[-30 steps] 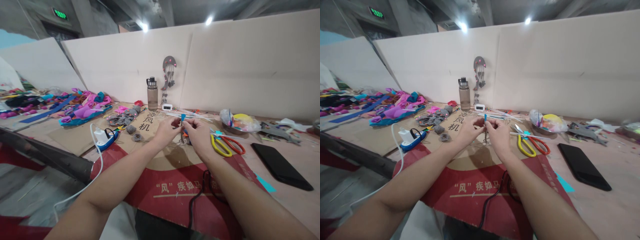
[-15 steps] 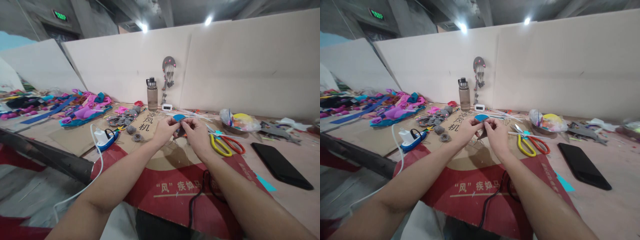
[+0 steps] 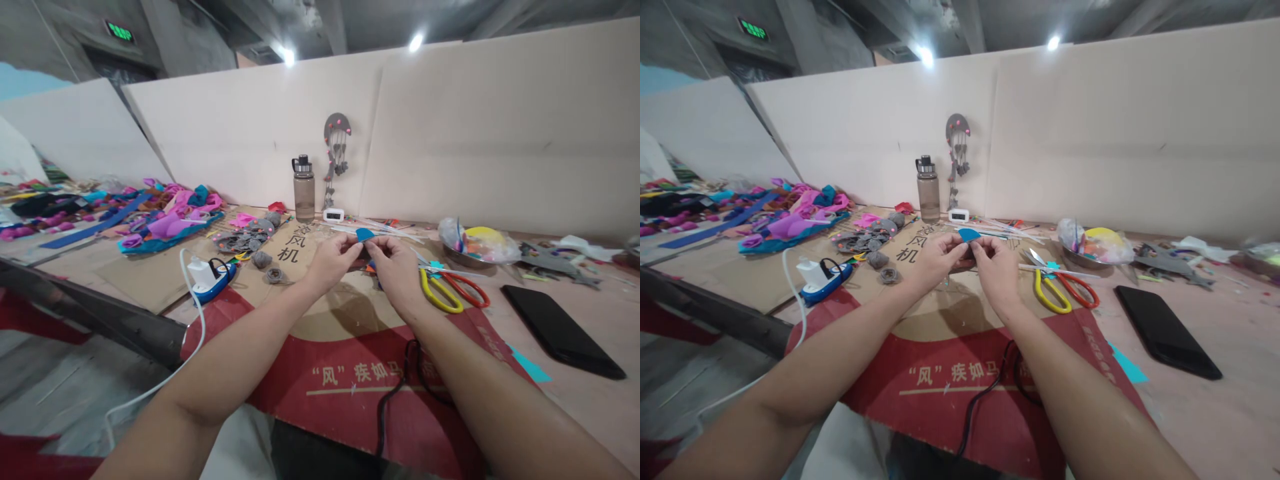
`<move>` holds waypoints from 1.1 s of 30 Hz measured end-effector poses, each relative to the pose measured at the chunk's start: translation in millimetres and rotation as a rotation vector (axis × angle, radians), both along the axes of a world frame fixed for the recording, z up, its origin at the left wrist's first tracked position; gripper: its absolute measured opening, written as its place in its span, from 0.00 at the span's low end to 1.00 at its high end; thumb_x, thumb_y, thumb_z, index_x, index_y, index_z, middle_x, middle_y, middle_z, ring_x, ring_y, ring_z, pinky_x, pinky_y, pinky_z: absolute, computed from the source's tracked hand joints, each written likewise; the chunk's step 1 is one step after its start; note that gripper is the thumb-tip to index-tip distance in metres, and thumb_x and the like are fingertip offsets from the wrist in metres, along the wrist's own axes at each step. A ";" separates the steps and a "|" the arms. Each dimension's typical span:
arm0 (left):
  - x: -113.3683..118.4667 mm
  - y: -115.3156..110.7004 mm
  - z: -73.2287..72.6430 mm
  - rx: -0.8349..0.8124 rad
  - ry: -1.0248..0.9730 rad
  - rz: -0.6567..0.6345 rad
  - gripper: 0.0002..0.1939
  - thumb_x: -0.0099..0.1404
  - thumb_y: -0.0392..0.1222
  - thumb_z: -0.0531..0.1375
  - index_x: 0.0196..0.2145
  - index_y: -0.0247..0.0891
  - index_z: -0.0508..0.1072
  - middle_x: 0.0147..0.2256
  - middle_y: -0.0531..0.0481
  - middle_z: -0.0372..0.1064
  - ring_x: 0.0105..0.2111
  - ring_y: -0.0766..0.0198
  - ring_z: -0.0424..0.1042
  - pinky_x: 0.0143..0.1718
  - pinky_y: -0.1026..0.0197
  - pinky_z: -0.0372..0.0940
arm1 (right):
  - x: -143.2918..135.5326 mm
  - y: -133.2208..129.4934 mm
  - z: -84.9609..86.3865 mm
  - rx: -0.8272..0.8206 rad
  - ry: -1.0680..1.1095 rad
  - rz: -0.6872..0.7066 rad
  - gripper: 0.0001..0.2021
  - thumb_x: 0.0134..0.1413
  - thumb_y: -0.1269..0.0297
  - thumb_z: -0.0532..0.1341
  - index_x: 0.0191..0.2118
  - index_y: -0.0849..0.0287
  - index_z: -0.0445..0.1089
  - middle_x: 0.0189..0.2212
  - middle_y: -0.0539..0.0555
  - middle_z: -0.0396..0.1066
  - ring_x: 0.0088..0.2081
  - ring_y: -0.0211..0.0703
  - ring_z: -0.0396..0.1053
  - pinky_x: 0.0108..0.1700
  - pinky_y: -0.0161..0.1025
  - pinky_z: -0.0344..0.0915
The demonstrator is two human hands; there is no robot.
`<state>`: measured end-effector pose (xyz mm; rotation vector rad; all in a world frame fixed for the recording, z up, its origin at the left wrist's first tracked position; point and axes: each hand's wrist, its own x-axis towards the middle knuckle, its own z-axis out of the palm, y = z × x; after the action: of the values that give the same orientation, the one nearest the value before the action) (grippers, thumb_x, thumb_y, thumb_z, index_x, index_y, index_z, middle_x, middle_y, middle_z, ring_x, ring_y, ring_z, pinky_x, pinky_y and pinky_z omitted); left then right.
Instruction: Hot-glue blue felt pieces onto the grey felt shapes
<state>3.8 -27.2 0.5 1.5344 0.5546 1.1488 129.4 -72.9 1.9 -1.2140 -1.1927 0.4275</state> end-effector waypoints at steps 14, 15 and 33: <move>-21.6 39.5 7.5 -0.181 -0.296 0.202 0.11 0.63 0.41 0.64 0.29 0.36 0.65 0.25 0.55 0.68 0.26 0.70 0.72 0.42 0.57 0.74 | -16.7 -1.9 -10.5 -0.175 0.007 0.380 0.09 0.49 0.57 0.64 0.33 0.57 0.69 0.22 0.44 0.62 0.23 0.33 0.54 0.24 0.32 0.53; -26.4 43.9 10.3 -0.209 -0.350 0.214 0.11 0.63 0.41 0.64 0.29 0.36 0.64 0.27 0.54 0.70 0.27 0.70 0.73 0.44 0.57 0.73 | -18.6 -3.1 -11.6 -0.204 -0.022 0.430 0.09 0.50 0.57 0.64 0.31 0.57 0.70 0.21 0.44 0.61 0.22 0.33 0.53 0.23 0.32 0.51; -41.4 55.1 17.0 -0.214 -0.456 0.174 0.12 0.62 0.39 0.65 0.29 0.36 0.64 0.26 0.56 0.69 0.27 0.72 0.73 0.46 0.58 0.74 | 0.7 -25.6 22.0 -0.321 -0.588 0.695 0.13 0.53 0.57 0.64 0.21 0.56 0.75 0.20 0.50 0.71 0.25 0.39 0.64 0.28 0.35 0.58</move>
<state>-37.6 27.9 17.5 1.0117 0.4862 1.4682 130.1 -98.5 23.9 -1.2054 -2.1317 0.8334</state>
